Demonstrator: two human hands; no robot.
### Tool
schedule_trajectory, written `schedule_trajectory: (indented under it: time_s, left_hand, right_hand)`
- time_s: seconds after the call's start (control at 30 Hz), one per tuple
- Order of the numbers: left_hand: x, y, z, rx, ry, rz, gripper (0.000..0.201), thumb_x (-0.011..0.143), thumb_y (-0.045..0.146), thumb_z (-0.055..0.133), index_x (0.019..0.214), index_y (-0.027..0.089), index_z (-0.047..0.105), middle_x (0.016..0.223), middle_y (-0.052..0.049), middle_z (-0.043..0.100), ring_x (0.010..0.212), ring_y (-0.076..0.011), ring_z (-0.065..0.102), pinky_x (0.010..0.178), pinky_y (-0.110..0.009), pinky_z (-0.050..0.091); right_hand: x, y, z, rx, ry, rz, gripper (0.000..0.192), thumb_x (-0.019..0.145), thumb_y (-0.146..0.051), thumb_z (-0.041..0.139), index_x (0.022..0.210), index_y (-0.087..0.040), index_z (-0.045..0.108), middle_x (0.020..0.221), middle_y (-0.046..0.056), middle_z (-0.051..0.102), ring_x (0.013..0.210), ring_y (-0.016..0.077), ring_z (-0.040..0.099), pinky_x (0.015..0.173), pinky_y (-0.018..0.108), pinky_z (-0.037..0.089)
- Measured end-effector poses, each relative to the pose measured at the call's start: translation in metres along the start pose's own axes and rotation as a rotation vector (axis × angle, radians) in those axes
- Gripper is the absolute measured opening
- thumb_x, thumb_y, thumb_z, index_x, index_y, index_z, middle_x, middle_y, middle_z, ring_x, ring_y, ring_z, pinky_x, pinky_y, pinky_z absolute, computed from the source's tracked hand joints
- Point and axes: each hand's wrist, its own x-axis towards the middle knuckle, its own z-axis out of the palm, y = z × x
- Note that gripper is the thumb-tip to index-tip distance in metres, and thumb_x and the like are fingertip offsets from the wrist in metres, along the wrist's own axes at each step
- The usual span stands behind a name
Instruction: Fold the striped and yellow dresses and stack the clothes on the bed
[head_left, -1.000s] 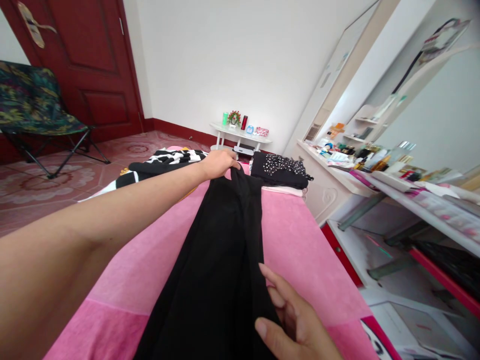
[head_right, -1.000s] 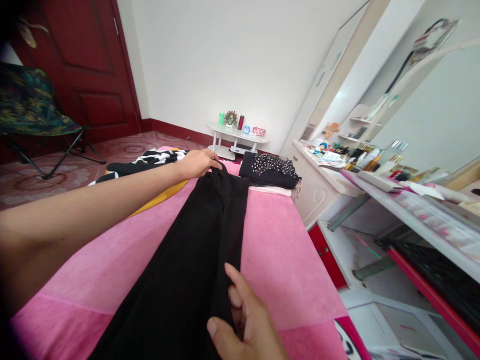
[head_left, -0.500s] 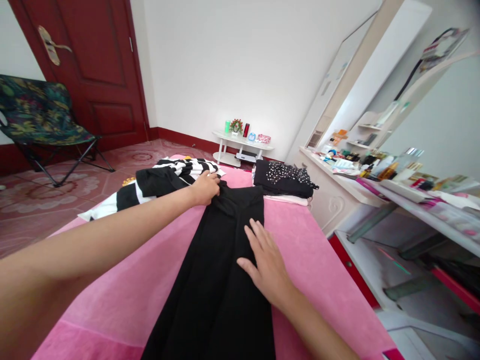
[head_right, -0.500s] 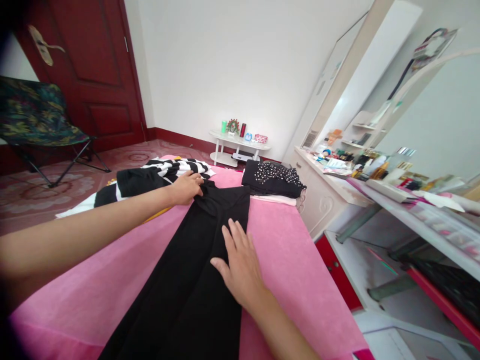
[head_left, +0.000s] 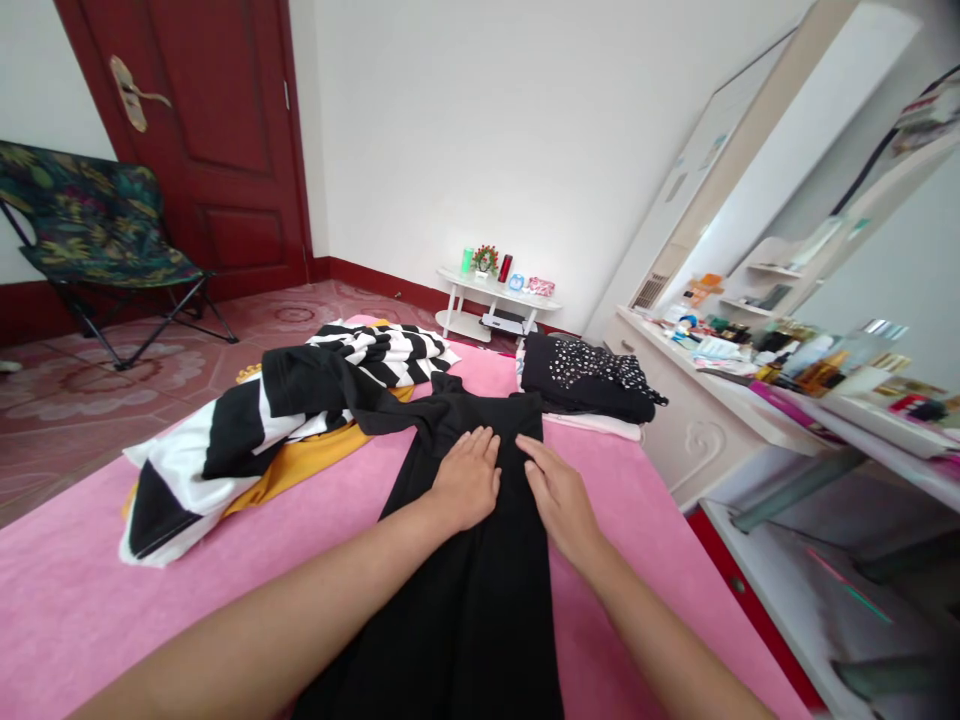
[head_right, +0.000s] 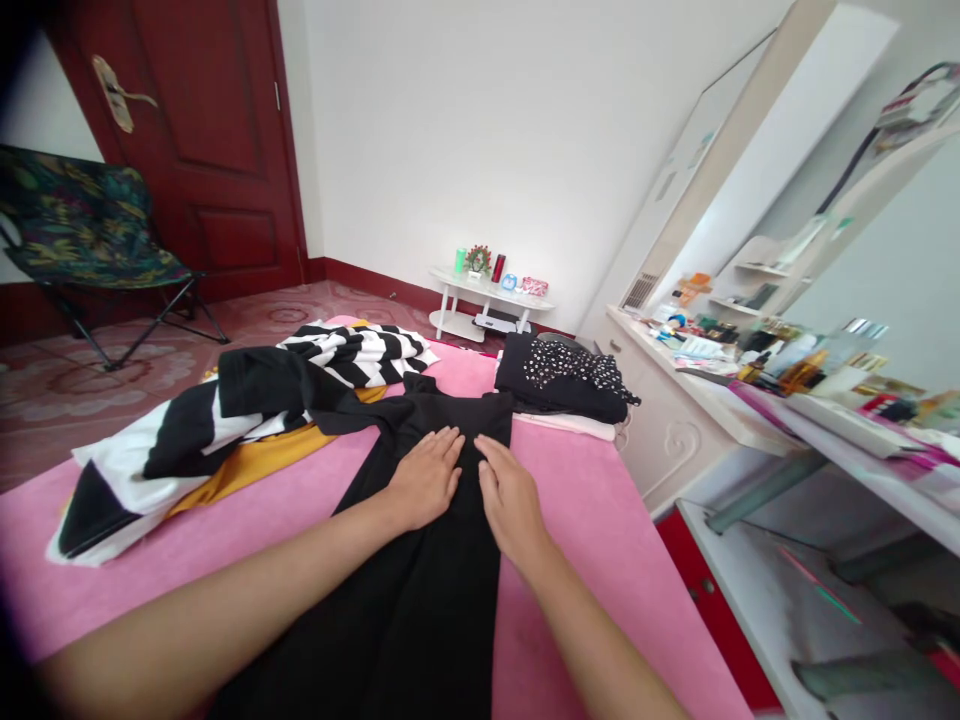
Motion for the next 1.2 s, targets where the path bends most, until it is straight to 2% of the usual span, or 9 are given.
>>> schedule_trajectory:
  time_s: [0.17, 0.3, 0.63, 0.77, 0.83, 0.9, 1.03, 1.1, 1.2]
  left_hand:
    - [0.002, 0.001, -0.003, -0.029, -0.021, -0.065, 0.055, 0.089, 0.032, 0.031, 0.136, 0.005, 0.04, 0.145, -0.017, 0.034, 0.135, -0.0268, 0.029, 0.114, -0.041, 0.022]
    - [0.004, -0.001, -0.005, -0.063, -0.022, -0.079, 0.057, 0.088, 0.033, 0.032, 0.136, 0.003, 0.041, 0.143, -0.019, 0.036, 0.135, -0.028, 0.03, 0.114, -0.041, 0.021]
    - [-0.021, -0.008, -0.031, -0.231, -0.108, -0.035, 0.061, 0.087, 0.04, 0.041, 0.138, 0.008, 0.038, 0.144, -0.016, 0.035, 0.136, -0.0245, 0.029, 0.114, -0.04, 0.024]
    - [-0.048, -0.023, -0.066, -0.311, -0.203, 0.083, 0.048, 0.085, 0.039, 0.048, 0.127, 0.016, 0.052, 0.136, -0.012, 0.048, 0.126, -0.024, 0.045, 0.105, -0.036, 0.038]
    - [-0.057, -0.043, -0.098, -0.316, -0.183, 0.116, 0.032, 0.086, 0.032, 0.048, 0.114, 0.023, 0.062, 0.119, -0.005, 0.063, 0.108, -0.0194, 0.059, 0.094, -0.03, 0.046]
    - [-0.062, -0.071, -0.135, -0.213, -0.011, 0.051, 0.029, 0.087, 0.027, 0.045, 0.11, 0.025, 0.063, 0.108, -0.002, 0.065, 0.099, -0.0165, 0.061, 0.089, -0.027, 0.048]
    - [-0.062, -0.15, -0.191, 0.188, 0.379, -0.335, 0.044, 0.079, 0.033, 0.056, 0.121, 0.022, 0.051, 0.121, -0.01, 0.055, 0.116, -0.0266, 0.048, 0.092, -0.039, 0.043]
    - [-0.061, -0.19, -0.2, 0.142, 0.367, -0.606, 0.055, 0.068, 0.047, 0.066, 0.113, 0.017, 0.055, 0.11, -0.013, 0.059, 0.107, -0.0303, 0.053, 0.082, -0.038, 0.046]
    - [-0.062, -0.232, -0.192, -0.298, 0.213, -0.916, 0.049, 0.053, 0.057, 0.073, 0.074, 0.015, 0.061, 0.066, -0.007, 0.061, 0.074, -0.0276, 0.061, 0.058, -0.03, 0.043]
  right_hand:
    - [0.067, 0.047, 0.042, -0.295, -0.282, 0.113, 0.051, 0.095, -0.034, 0.023, 0.142, -0.017, 0.031, 0.151, 0.005, 0.022, 0.139, 0.0187, 0.017, 0.112, 0.046, 0.014]
    - [0.091, 0.055, 0.064, -0.449, -0.367, 0.267, 0.053, 0.096, -0.036, 0.016, 0.146, -0.021, 0.02, 0.154, 0.0, 0.01, 0.141, 0.0158, 0.008, 0.112, 0.048, 0.008]
    - [0.05, 0.014, 0.068, -0.44, -0.309, 0.428, 0.053, 0.095, -0.039, 0.012, 0.146, -0.027, 0.02, 0.154, 0.0, 0.009, 0.141, 0.0212, 0.007, 0.111, 0.049, 0.013]
    - [0.035, 0.008, 0.07, -0.451, -0.218, 0.425, 0.055, 0.094, -0.045, 0.013, 0.145, -0.029, 0.024, 0.154, -0.001, 0.013, 0.141, 0.0219, 0.009, 0.111, 0.048, 0.013]
    - [0.034, 0.007, 0.069, -0.444, -0.197, 0.422, 0.055, 0.094, -0.046, 0.013, 0.144, -0.028, 0.027, 0.153, -0.001, 0.015, 0.141, 0.022, 0.01, 0.111, 0.048, 0.014]
    - [0.034, 0.007, 0.07, -0.438, -0.18, 0.419, 0.055, 0.094, -0.046, 0.013, 0.143, -0.028, 0.029, 0.153, -0.001, 0.017, 0.14, 0.0219, 0.012, 0.111, 0.048, 0.014]
    - [0.035, 0.01, 0.072, -0.442, -0.157, 0.41, 0.054, 0.094, -0.046, 0.015, 0.142, -0.028, 0.031, 0.152, 0.0, 0.019, 0.14, 0.0222, 0.015, 0.11, 0.048, 0.016]
    - [0.035, 0.011, 0.073, -0.45, -0.15, 0.405, 0.054, 0.094, -0.045, 0.015, 0.142, -0.028, 0.032, 0.152, 0.0, 0.02, 0.139, 0.0222, 0.016, 0.11, 0.048, 0.016]
    - [0.034, 0.01, 0.072, -0.452, -0.139, 0.406, 0.053, 0.094, -0.045, 0.015, 0.142, -0.028, 0.033, 0.152, 0.0, 0.021, 0.139, 0.022, 0.016, 0.11, 0.048, 0.017]
